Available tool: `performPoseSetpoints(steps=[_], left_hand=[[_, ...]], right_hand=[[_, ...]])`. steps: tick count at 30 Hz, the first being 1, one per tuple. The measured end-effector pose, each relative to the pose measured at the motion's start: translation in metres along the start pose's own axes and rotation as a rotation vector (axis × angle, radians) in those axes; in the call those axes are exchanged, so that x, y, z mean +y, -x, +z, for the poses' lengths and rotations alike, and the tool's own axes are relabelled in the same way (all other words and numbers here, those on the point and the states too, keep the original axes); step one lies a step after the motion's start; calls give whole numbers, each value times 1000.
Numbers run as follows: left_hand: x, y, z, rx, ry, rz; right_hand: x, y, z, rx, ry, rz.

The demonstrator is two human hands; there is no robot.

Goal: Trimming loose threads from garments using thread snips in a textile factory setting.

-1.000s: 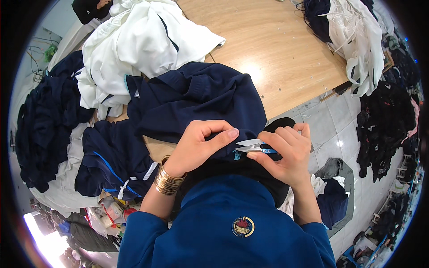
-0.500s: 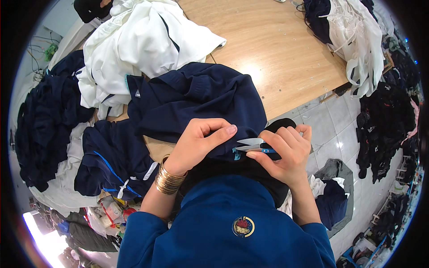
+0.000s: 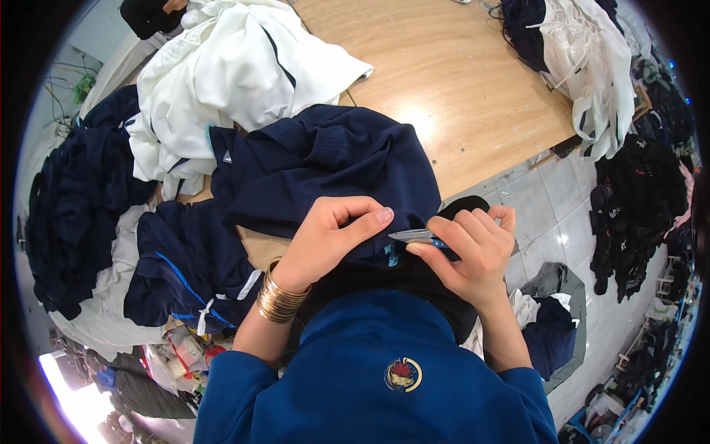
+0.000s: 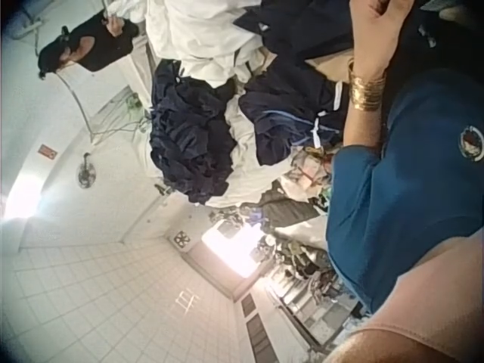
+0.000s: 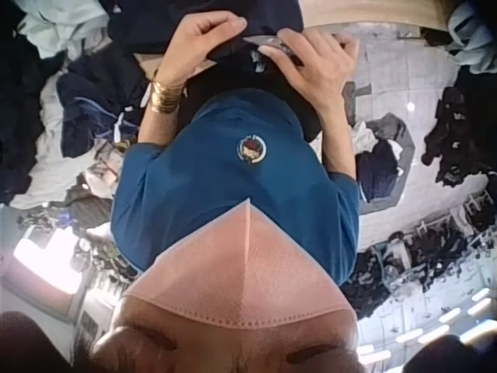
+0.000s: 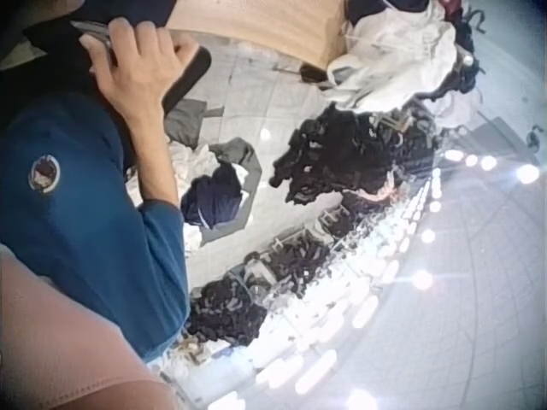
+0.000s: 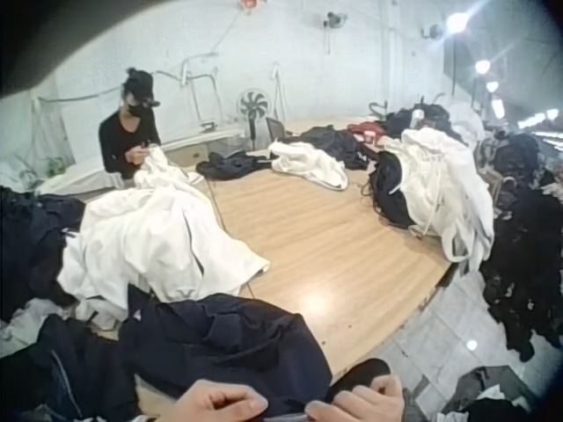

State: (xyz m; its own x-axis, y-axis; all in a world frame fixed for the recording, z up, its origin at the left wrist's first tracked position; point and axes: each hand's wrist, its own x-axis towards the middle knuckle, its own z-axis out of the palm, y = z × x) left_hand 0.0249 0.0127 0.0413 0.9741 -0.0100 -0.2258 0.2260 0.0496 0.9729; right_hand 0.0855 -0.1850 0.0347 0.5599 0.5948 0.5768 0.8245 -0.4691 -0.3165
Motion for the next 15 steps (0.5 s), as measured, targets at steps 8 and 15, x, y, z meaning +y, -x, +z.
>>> performPoseSetpoints(steps=[8,15], left_hand=[[0,0,0,9,-8,2],[-1,1,0,30,-9,3]], right_hand=[[1,-1,-2,16,-12,15],[13,7,2,-12,-399,445]])
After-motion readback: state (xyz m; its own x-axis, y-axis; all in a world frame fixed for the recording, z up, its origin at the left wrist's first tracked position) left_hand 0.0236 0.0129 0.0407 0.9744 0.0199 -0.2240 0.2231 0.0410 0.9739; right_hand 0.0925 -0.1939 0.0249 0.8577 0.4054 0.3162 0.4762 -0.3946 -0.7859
